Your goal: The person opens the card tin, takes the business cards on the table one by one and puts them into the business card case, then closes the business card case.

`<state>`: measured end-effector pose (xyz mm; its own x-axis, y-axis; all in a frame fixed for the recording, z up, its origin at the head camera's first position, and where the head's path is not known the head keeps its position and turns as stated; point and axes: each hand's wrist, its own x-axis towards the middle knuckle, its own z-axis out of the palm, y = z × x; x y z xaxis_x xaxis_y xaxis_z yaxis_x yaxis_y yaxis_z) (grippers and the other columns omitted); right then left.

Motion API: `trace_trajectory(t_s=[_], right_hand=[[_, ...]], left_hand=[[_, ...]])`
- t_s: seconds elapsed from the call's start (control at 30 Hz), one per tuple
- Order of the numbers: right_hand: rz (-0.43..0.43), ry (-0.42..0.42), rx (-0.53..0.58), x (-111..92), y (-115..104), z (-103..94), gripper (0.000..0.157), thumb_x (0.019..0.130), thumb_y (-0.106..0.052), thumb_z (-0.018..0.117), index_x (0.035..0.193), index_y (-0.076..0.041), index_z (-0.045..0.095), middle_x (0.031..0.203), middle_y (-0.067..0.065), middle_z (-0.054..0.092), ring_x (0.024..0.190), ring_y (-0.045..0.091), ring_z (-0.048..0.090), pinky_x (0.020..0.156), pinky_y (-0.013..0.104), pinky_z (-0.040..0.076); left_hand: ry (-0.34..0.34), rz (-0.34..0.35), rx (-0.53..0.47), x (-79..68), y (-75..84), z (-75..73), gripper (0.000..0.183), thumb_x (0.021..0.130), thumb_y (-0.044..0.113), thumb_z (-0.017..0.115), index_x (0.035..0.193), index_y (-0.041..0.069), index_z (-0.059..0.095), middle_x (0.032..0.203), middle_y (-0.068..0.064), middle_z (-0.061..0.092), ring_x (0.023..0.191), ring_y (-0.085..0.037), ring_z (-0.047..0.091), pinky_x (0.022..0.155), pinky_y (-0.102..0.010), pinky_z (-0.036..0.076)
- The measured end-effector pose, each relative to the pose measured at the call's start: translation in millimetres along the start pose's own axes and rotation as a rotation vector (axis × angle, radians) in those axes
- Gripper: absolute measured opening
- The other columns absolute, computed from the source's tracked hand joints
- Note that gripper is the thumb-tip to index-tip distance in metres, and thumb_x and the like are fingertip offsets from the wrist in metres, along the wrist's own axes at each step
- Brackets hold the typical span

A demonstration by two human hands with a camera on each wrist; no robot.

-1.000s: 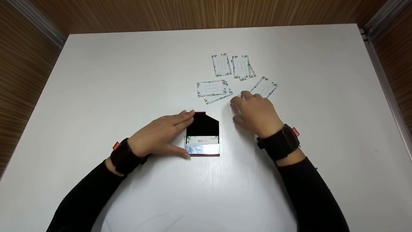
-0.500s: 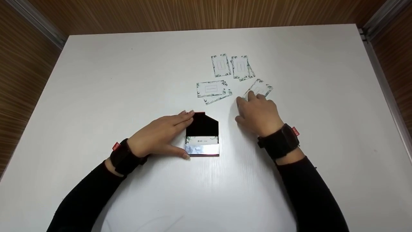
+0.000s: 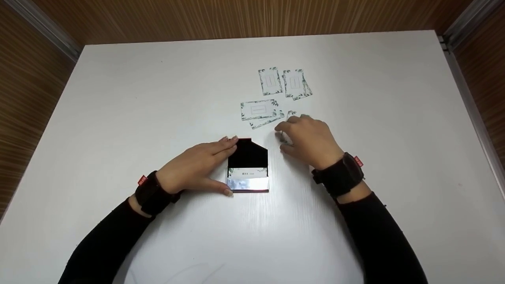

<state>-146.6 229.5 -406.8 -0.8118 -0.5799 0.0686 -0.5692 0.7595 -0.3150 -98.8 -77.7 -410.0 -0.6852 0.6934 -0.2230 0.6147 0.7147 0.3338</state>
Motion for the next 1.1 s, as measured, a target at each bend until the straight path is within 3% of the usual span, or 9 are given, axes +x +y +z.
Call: trace_trajectory(t_s=[0.27, 0.4, 0.5, 0.63, 0.77, 0.87, 1.1], right_hand=[[0.076, -0.043, -0.029, -2, 5, -4.2, 0.053, 0.078, -0.021, 0.082, 0.128, -0.011, 0.066, 0.13, 0.016, 0.064, 0.112, 0.04, 0.062, 0.078, 0.059, 0.055], [0.128, -0.13, -0.051, -4, 6, -4.5, 0.062, 0.081, -0.026, 0.081, 0.137, -0.012, 0.059, 0.123, 0.018, 0.06, 0.108, 0.045, 0.06, 0.081, 0.061, 0.052], [0.151, -0.184, -0.062, -3, 4, -2.7, 0.06, 0.086, -0.028, 0.076, 0.141, -0.014, 0.056, 0.124, 0.02, 0.057, 0.112, 0.049, 0.057, 0.085, 0.065, 0.05], [0.152, -0.171, -0.081, -1, 1, 0.4, 0.054, 0.088, -0.027, 0.073, 0.139, -0.015, 0.058, 0.138, 0.024, 0.055, 0.121, 0.052, 0.053, 0.089, 0.068, 0.047], [0.109, -0.11, -0.117, -1, -1, 3.6, 0.048, 0.087, -0.027, 0.074, 0.132, -0.013, 0.063, 0.121, 0.018, 0.064, 0.104, 0.044, 0.062, 0.075, 0.06, 0.054], [0.072, -0.069, -0.138, -1, -2, 5.0, 0.045, 0.087, -0.026, 0.075, 0.128, -0.012, 0.065, 0.101, 0.01, 0.063, 0.09, 0.037, 0.062, 0.065, 0.054, 0.055], [0.065, -0.032, -0.139, -1, -2, 6.9, 0.038, 0.086, -0.027, 0.075, 0.119, -0.01, 0.067, 0.09, 0.006, 0.061, 0.087, 0.036, 0.063, 0.067, 0.052, 0.055]], left_hand=[[-0.005, -0.006, 0.007, 0.4, 0.5, 1.2, 0.112, 0.076, 0.074, 0.068, 0.156, 0.004, 0.03, 0.167, -0.004, 0.018, 0.153, -0.022, 0.019, 0.122, -0.039, 0.025], [-0.008, -0.007, 0.016, 0.9, 0.6, 1.6, 0.113, 0.076, 0.074, 0.068, 0.156, 0.004, 0.03, 0.167, -0.004, 0.018, 0.153, -0.022, 0.019, 0.121, -0.039, 0.026], [-0.007, -0.009, 0.023, 1.1, 0.5, 1.6, 0.113, 0.076, 0.075, 0.067, 0.156, 0.004, 0.031, 0.167, -0.004, 0.019, 0.153, -0.022, 0.019, 0.121, -0.039, 0.026], [-0.01, -0.014, 0.023, 0.8, 0.3, 1.4, 0.113, 0.076, 0.075, 0.067, 0.156, 0.005, 0.03, 0.167, -0.004, 0.018, 0.153, -0.022, 0.019, 0.121, -0.039, 0.026], [-0.011, -0.015, 0.015, 0.5, 0.0, 0.9, 0.113, 0.076, 0.075, 0.067, 0.156, 0.005, 0.03, 0.167, -0.004, 0.018, 0.153, -0.022, 0.019, 0.121, -0.039, 0.026], [-0.009, -0.013, 0.007, 0.5, 0.1, 0.2, 0.113, 0.076, 0.074, 0.068, 0.156, 0.004, 0.03, 0.167, -0.004, 0.018, 0.153, -0.022, 0.019, 0.122, -0.039, 0.025], [-0.012, -0.014, -0.002, 1.0, -0.1, -0.1, 0.114, 0.075, 0.074, 0.068, 0.156, 0.004, 0.03, 0.167, -0.004, 0.018, 0.153, -0.022, 0.019, 0.122, -0.04, 0.025]])
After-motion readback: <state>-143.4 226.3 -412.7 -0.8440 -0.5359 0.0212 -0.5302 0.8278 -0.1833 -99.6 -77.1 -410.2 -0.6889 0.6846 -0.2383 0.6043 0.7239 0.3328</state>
